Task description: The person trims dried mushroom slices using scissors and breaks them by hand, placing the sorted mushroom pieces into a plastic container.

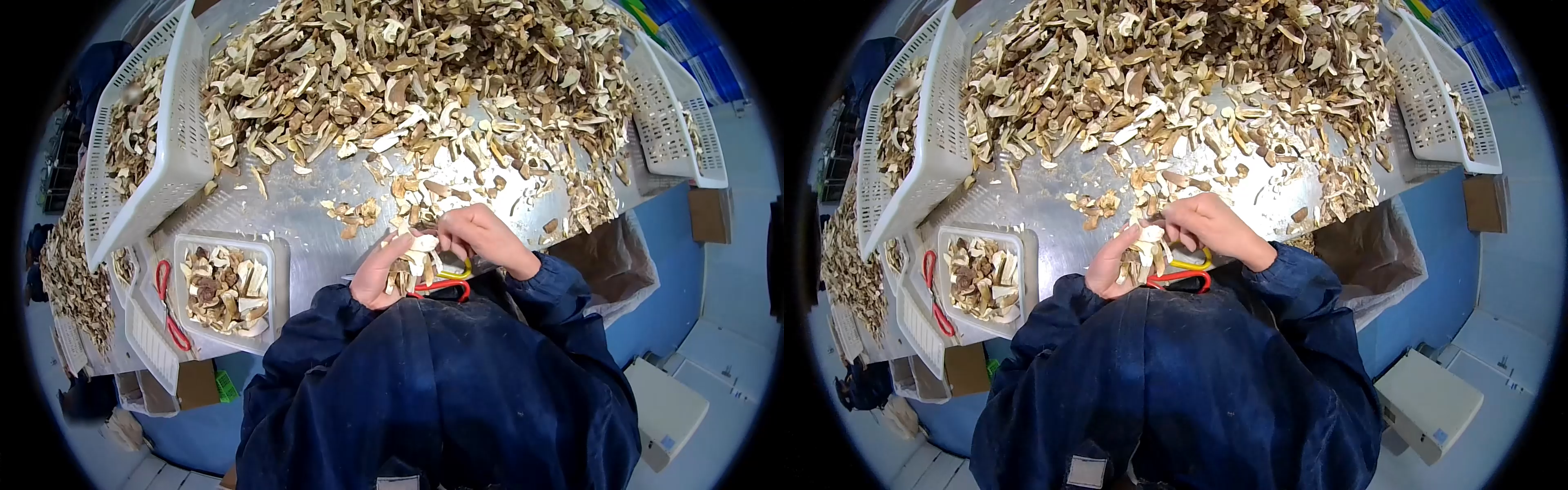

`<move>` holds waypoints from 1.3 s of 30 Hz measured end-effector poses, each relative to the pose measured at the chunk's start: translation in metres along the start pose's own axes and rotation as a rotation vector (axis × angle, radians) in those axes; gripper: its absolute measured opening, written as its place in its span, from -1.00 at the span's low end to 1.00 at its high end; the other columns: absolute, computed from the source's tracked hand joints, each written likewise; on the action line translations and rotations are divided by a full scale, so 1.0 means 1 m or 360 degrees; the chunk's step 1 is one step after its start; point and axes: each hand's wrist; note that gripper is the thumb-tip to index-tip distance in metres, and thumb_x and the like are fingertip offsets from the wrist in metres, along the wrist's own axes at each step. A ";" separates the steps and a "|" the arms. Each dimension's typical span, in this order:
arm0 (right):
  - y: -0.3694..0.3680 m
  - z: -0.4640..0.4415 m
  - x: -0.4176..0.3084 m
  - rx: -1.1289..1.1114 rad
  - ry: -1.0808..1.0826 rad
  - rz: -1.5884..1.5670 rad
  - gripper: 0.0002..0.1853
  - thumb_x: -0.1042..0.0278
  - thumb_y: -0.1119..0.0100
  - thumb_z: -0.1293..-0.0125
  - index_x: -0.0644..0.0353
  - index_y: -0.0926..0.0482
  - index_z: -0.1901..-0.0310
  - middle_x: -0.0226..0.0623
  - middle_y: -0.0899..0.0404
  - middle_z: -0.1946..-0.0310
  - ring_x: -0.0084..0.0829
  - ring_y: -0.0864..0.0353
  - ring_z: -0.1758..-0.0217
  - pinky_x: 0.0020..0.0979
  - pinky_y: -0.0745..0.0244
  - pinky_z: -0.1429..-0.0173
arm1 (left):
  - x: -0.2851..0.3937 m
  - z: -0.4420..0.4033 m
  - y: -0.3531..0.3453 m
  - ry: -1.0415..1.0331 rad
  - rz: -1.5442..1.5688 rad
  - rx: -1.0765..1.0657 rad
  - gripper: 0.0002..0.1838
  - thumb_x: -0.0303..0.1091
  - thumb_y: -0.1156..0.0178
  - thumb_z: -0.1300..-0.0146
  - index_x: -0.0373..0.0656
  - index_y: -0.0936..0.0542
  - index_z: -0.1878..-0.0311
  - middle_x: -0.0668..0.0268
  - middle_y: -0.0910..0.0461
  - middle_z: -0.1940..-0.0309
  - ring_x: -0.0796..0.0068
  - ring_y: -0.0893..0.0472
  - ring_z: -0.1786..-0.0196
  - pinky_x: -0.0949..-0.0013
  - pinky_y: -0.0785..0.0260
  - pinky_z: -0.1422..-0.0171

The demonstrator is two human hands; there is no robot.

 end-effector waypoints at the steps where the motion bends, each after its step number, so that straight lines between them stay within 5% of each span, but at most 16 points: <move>1: 0.000 0.002 -0.005 0.0025 0.0044 0.0001 -0.67 0.26 -0.03 -0.41 0.30 -0.55 0.45 -0.48 -0.46 0.68 -0.72 -0.37 0.64 -0.60 -0.23 0.53 | 0.001 0.001 -0.001 -0.0005 0.0011 -0.0038 -0.63 -0.18 0.06 -0.47 -0.19 -0.39 -0.20 0.17 -0.56 0.06 0.32 -0.62 0.07 0.25 -0.56 0.01; 7: -0.008 0.005 -0.003 -0.0026 0.0187 0.0274 -0.73 0.31 -0.06 -0.39 0.25 -0.49 0.45 -0.52 -0.42 0.69 -0.72 -0.36 0.62 -0.58 -0.21 0.52 | 0.002 0.004 -0.020 -0.0028 0.0067 0.0257 -0.67 -0.26 -0.03 -0.43 -0.22 -0.42 -0.15 0.20 -0.59 0.11 0.37 -0.64 0.12 0.30 -0.57 0.10; 10: -0.009 0.004 0.002 0.0071 0.0234 0.0369 -0.75 0.31 -0.11 -0.38 0.26 -0.50 0.43 -0.48 -0.40 0.72 -0.67 -0.32 0.66 -0.52 -0.22 0.52 | 0.005 0.006 -0.013 0.0060 -0.0118 0.0102 -0.71 -0.27 -0.07 -0.41 -0.23 -0.45 -0.09 0.19 -0.62 0.18 0.38 -0.66 0.21 0.32 -0.58 0.18; 14: -0.012 0.003 -0.007 -0.0037 0.0138 0.0239 -0.76 0.38 -0.08 -0.37 0.27 -0.48 0.47 -0.50 -0.39 0.73 -0.70 -0.30 0.67 -0.57 -0.18 0.54 | 0.003 0.004 -0.006 0.0042 -0.0009 -0.0082 -0.74 -0.27 -0.09 -0.41 -0.26 -0.51 0.00 0.20 -0.64 0.27 0.39 -0.67 0.34 0.34 -0.59 0.32; 16: -0.011 -0.002 0.000 -0.0109 0.0151 0.0011 -0.77 0.40 -0.07 -0.36 0.27 -0.48 0.47 -0.50 -0.39 0.72 -0.71 -0.28 0.67 -0.60 -0.13 0.55 | 0.007 0.012 -0.017 0.0056 0.0211 0.0114 -0.73 -0.26 -0.11 -0.40 -0.27 -0.52 0.00 0.19 -0.64 0.29 0.40 -0.67 0.33 0.35 -0.59 0.30; 20: 0.005 -0.015 0.012 0.0171 0.0324 -0.0179 -0.70 0.43 0.05 -0.41 0.19 -0.36 0.55 -0.52 -0.28 0.75 -0.71 -0.16 0.72 -0.60 -0.02 0.59 | 0.034 0.037 0.004 -0.0257 0.0494 -0.0046 -0.65 -0.27 -0.16 -0.36 -0.27 -0.48 -0.11 0.18 -0.58 0.16 0.40 -0.64 0.19 0.39 -0.58 0.15; 21: 0.014 -0.017 0.014 0.0264 0.0369 -0.0116 -0.65 0.36 0.04 -0.44 0.17 -0.36 0.57 -0.53 -0.29 0.73 -0.72 -0.15 0.72 -0.61 -0.04 0.59 | 0.045 0.059 0.007 -0.0665 0.0211 -0.0145 -0.63 -0.29 -0.17 -0.33 -0.26 -0.47 -0.12 0.18 -0.56 0.14 0.37 -0.62 0.13 0.36 -0.56 0.11; 23: 0.032 -0.022 0.019 0.0404 0.0464 -0.0137 -0.63 0.30 0.03 -0.47 0.15 -0.38 0.56 -0.55 -0.28 0.71 -0.74 -0.13 0.71 -0.62 -0.02 0.60 | 0.074 0.113 0.038 -0.0878 0.0200 0.0307 -0.44 -0.07 -0.18 -0.31 -0.26 -0.37 -0.23 0.23 -0.57 0.16 0.42 -0.58 0.07 0.32 -0.46 -0.08; 26: 0.047 -0.022 0.013 0.0513 0.0491 -0.0183 -0.70 0.30 0.01 -0.46 0.14 -0.41 0.48 -0.56 -0.28 0.69 -0.75 -0.17 0.67 -0.62 0.01 0.58 | 0.109 0.193 0.053 -0.1850 -0.0409 0.1055 -0.66 -0.15 -0.03 -0.44 -0.25 -0.51 -0.03 0.25 -0.60 0.14 0.52 -0.59 0.22 0.44 -0.46 0.05; 27: 0.049 -0.022 0.013 0.0527 0.0464 -0.0181 -0.70 0.30 0.00 -0.46 0.14 -0.41 0.48 -0.57 -0.29 0.69 -0.74 -0.18 0.67 -0.62 0.00 0.58 | 0.121 0.222 0.071 -0.1926 -0.0611 0.1135 -0.68 -0.24 -0.06 -0.43 -0.26 -0.49 -0.09 0.30 -0.62 0.23 0.54 -0.60 0.28 0.47 -0.47 0.14; 28: 0.052 -0.022 0.012 0.0543 0.0436 -0.0177 -0.71 0.31 0.00 -0.45 0.14 -0.41 0.48 -0.57 -0.29 0.69 -0.74 -0.18 0.66 -0.62 0.00 0.57 | 0.130 0.231 0.071 -0.2097 -0.0676 0.1561 -0.69 -0.31 -0.10 -0.39 -0.27 -0.52 -0.10 0.31 -0.63 0.29 0.57 -0.59 0.34 0.51 -0.44 0.23; 30: 0.055 -0.022 0.009 0.0572 0.0364 -0.0098 -0.73 0.31 -0.02 -0.43 0.14 -0.43 0.48 -0.57 -0.29 0.69 -0.74 -0.19 0.66 -0.61 -0.01 0.57 | 0.141 0.249 0.103 -0.2170 -0.1108 0.2034 -0.66 -0.30 -0.24 -0.27 -0.28 -0.59 -0.05 0.28 -0.65 0.23 0.58 -0.59 0.22 0.53 -0.38 0.07; 32: 0.056 -0.023 0.009 0.0628 0.0263 0.0059 -0.75 0.30 -0.04 -0.41 0.13 -0.45 0.46 -0.58 -0.30 0.68 -0.73 -0.21 0.65 -0.61 -0.02 0.57 | 0.146 0.263 0.125 -0.1612 -0.1762 0.2471 -0.57 -0.27 -0.29 -0.21 -0.30 -0.56 -0.09 0.26 -0.65 0.13 0.49 -0.58 0.11 0.45 -0.37 -0.06; 34: 0.063 -0.028 0.020 0.0718 0.0224 0.0143 -0.78 0.28 -0.08 -0.37 0.14 -0.50 0.44 -0.57 -0.34 0.68 -0.72 -0.26 0.65 -0.60 -0.05 0.57 | 0.146 0.250 0.092 -0.1222 -0.2178 0.2539 -0.51 -0.23 -0.31 -0.17 -0.30 -0.55 -0.12 0.20 -0.62 0.01 0.39 -0.57 -0.02 0.38 -0.34 -0.17; 39: 0.067 -0.030 0.021 0.0928 0.0288 0.0522 -0.78 0.30 -0.16 -0.30 0.26 -0.57 0.43 -0.41 -0.46 0.67 -0.61 -0.41 0.62 -0.51 -0.28 0.50 | 0.149 0.248 0.106 -0.1989 -0.2042 0.2072 -0.66 -0.43 -0.09 -0.33 -0.31 -0.53 -0.13 0.11 -0.52 -0.17 0.29 -0.41 -0.31 0.30 -0.18 -0.39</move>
Point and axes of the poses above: each hand's wrist, its own z-axis away from the middle knuckle, its own y-axis out of the back of the hand, x = y × z
